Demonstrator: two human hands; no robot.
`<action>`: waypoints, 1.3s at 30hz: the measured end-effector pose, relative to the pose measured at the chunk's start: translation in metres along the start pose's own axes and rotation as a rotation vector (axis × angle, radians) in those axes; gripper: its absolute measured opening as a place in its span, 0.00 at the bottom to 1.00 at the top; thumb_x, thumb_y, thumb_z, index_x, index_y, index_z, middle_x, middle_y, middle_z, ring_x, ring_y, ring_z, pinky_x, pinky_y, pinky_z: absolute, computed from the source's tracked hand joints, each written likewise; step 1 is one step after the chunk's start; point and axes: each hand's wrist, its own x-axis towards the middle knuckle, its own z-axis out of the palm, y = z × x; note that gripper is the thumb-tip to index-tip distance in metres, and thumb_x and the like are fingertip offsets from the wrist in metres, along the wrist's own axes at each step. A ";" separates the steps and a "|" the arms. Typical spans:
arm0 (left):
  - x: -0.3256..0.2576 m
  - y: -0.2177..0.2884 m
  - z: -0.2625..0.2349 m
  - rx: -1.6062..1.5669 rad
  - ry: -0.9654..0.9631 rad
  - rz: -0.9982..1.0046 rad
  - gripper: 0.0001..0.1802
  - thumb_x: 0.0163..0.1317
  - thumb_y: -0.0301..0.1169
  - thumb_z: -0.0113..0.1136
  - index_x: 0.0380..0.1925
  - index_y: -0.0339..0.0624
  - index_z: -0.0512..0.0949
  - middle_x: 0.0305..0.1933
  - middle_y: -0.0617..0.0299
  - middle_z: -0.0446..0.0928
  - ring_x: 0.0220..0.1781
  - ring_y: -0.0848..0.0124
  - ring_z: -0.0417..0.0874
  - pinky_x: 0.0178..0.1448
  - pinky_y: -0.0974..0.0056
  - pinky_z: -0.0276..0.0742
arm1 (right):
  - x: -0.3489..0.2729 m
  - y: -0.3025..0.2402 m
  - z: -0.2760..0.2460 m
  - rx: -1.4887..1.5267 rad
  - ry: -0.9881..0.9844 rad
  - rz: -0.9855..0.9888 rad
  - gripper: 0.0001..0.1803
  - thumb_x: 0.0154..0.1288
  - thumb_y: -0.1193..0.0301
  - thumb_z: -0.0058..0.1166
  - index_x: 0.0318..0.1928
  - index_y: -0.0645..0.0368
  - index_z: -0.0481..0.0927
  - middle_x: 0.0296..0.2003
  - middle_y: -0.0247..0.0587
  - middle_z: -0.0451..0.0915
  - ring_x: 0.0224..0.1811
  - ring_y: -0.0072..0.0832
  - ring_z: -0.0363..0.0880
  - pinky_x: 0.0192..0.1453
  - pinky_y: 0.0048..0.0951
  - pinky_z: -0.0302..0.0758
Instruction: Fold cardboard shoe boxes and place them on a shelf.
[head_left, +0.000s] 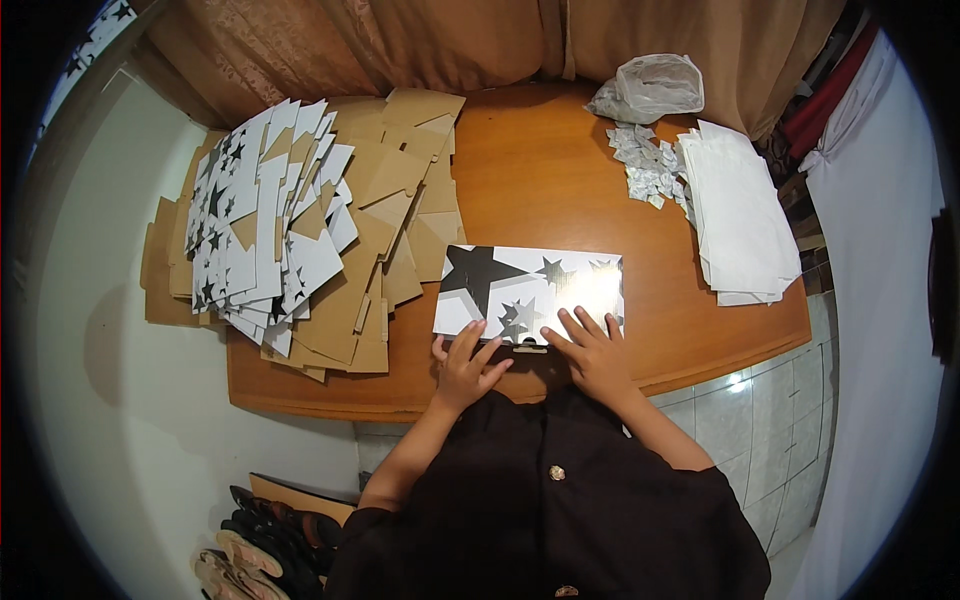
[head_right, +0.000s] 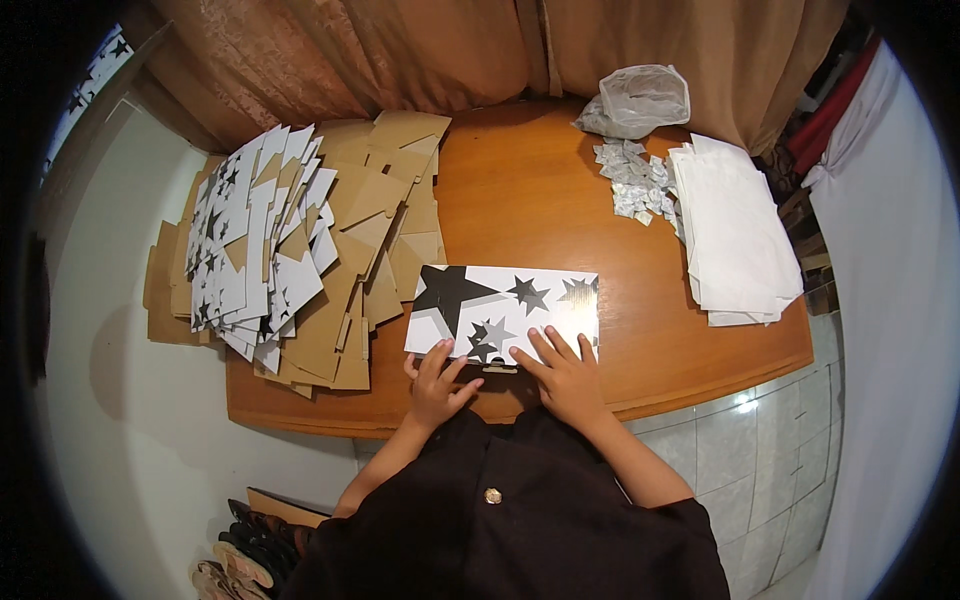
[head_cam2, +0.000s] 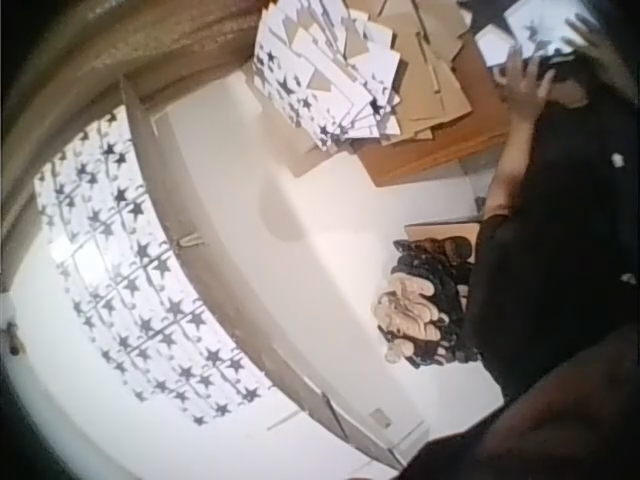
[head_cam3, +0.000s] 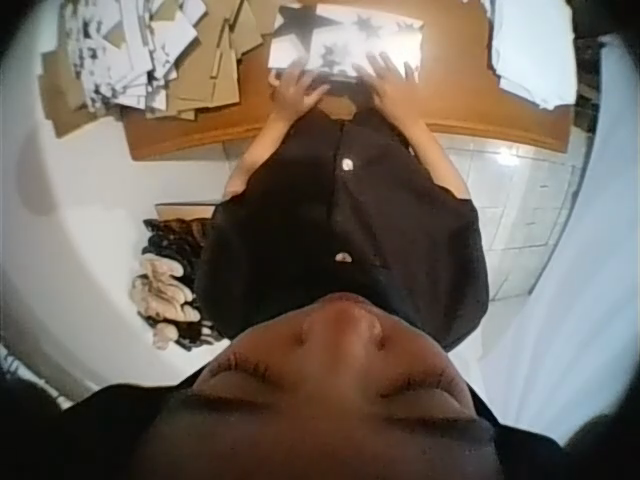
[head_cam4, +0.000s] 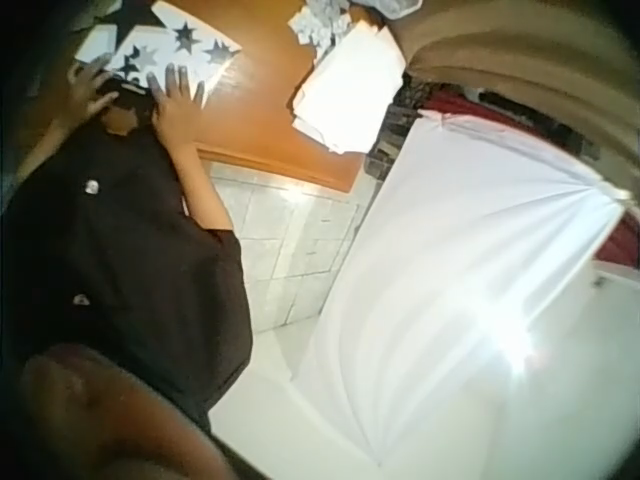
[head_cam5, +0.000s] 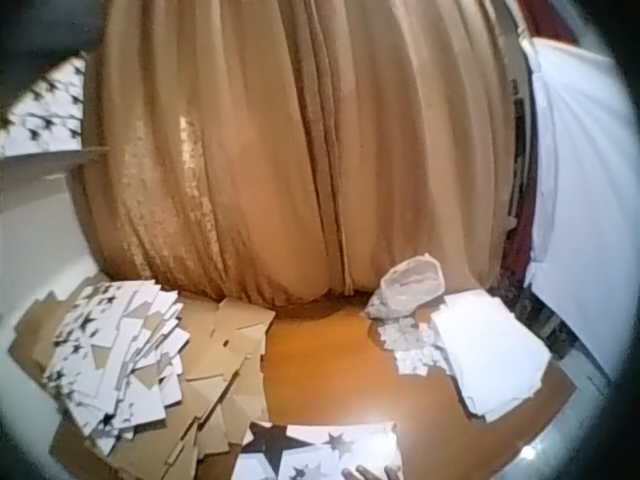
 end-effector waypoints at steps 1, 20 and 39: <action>-0.001 -0.001 0.000 0.079 -0.044 0.021 0.15 0.52 0.44 0.66 0.41 0.62 0.81 0.59 0.67 0.72 0.59 0.72 0.71 0.64 0.51 0.42 | -0.003 -0.001 0.004 -0.003 0.004 0.000 0.26 0.56 0.70 0.55 0.56 0.33 0.73 0.59 0.34 0.71 0.62 0.33 0.67 0.61 0.54 0.60; 0.048 0.025 0.010 -0.144 0.068 0.024 0.13 0.40 0.37 0.71 0.27 0.50 0.81 0.35 0.67 0.78 0.42 0.68 0.77 0.48 0.60 0.63 | -0.005 0.015 0.043 0.226 0.367 -0.039 0.10 0.46 0.68 0.63 0.34 0.45 0.82 0.43 0.26 0.79 0.52 0.27 0.73 0.67 0.53 0.41; 0.049 0.032 0.018 -0.078 0.044 -0.065 0.11 0.45 0.40 0.69 0.27 0.50 0.81 0.34 0.70 0.75 0.41 0.68 0.73 0.47 0.61 0.58 | 0.000 0.014 0.049 0.101 0.402 -0.073 0.13 0.46 0.66 0.63 0.36 0.42 0.81 0.39 0.26 0.77 0.48 0.28 0.74 0.61 0.53 0.50</action>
